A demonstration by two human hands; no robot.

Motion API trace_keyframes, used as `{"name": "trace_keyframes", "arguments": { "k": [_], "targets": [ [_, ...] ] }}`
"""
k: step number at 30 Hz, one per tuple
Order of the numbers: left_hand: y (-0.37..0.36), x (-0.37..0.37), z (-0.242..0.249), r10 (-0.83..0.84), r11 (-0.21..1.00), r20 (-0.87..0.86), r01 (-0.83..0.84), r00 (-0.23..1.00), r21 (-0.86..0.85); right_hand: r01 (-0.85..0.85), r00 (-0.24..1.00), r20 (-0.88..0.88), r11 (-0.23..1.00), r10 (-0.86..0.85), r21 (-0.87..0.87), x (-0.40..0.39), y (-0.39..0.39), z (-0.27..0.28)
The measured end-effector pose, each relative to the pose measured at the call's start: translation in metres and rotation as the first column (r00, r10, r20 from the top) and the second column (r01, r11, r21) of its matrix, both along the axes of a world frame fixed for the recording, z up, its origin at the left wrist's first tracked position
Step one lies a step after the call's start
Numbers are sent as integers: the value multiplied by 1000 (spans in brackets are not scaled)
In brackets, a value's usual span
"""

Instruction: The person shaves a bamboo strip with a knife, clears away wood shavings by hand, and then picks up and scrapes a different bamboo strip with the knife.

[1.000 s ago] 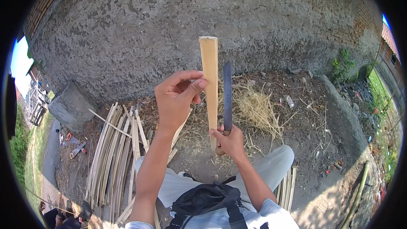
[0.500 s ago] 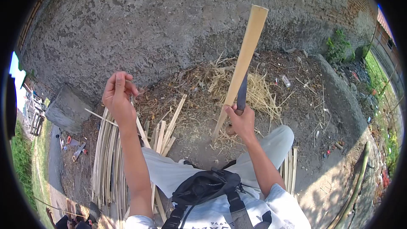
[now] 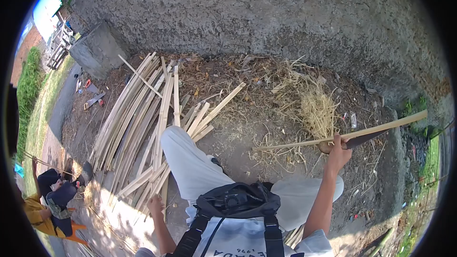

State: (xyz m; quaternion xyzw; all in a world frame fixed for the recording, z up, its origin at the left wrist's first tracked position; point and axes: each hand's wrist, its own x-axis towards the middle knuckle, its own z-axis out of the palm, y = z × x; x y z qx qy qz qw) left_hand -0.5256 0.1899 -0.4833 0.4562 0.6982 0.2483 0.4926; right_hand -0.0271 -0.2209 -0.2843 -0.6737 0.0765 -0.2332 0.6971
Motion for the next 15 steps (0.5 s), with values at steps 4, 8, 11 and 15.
{"name": "trace_keyframes", "arguments": {
  "k": [4,8,11,15],
  "targets": [
    [-57,-31,-49,-42,977,77,58,996,-208,-70,996,-63,998,70,7,42,-4,6],
    [-69,-18,-60,-24,960,123,58,992,-275,-83,996,-26,995,82,-50,105,-43,28],
    [-58,-5,-67,-124,961,110,147,986,-233,-14,996,83,999,17,-37,128,-71,86],
    [-45,9,-59,-170,966,106,187,980,-181,11,985,170,997,1,-70,126,-136,172]
  ]
}}
